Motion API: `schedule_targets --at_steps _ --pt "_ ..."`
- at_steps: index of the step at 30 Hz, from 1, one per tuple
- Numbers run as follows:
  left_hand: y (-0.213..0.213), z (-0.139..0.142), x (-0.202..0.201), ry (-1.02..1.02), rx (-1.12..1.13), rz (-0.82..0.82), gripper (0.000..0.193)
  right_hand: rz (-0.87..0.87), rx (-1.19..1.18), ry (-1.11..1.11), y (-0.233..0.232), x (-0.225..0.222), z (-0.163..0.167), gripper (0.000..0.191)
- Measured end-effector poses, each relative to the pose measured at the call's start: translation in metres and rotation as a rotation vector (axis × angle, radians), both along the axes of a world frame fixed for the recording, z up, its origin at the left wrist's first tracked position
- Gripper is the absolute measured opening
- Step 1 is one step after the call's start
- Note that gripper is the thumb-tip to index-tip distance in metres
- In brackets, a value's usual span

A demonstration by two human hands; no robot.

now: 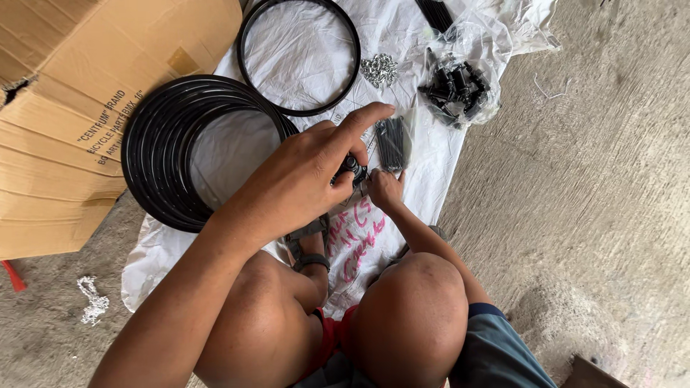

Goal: The person inserts multiple thin metal spokes into the holes of a bicycle hub held in their left hand. They pick each spoke from a pile on the floor and thread it into the hub one at a time, repeating the process throughout the clip.

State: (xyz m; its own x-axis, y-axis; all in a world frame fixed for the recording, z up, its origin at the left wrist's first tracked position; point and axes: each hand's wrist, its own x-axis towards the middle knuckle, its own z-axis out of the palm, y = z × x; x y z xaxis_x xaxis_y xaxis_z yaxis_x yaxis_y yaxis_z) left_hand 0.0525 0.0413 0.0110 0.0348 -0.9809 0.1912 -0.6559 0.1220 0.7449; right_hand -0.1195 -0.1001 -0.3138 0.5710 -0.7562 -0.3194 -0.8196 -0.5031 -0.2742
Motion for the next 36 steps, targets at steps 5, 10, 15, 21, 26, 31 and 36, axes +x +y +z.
schedule_targets --at_steps 5,10,15,21,26,31,36 --pt "-0.003 -0.001 0.000 0.003 0.009 -0.008 0.085 -0.024 -0.022 -0.121 0.002 -0.009 0.011 0.020" --pt "-0.014 -0.005 -0.013 -0.001 0.047 -0.033 0.086 0.142 -0.059 -0.109 0.005 -0.001 0.029 0.023" --pt "-0.013 -0.009 -0.018 -0.035 -0.081 -0.074 0.092 0.152 -0.009 -0.034 0.007 -0.009 0.033 0.025" --pt "-0.010 -0.010 -0.019 -0.157 -0.210 -0.059 0.094 0.041 0.060 -0.018 -0.013 -0.036 0.030 0.020" --pt "-0.012 -0.010 -0.018 -0.181 -0.250 -0.088 0.094 0.094 0.063 -0.207 -0.046 -0.064 0.070 0.018" --pt "-0.014 -0.006 -0.015 -0.164 -0.252 -0.097 0.095 0.084 0.356 -0.471 -0.065 -0.082 0.167 0.013" --pt "-0.016 -0.001 -0.018 -0.123 -0.288 -0.098 0.096 0.120 0.284 -0.657 -0.058 -0.096 0.264 0.016"
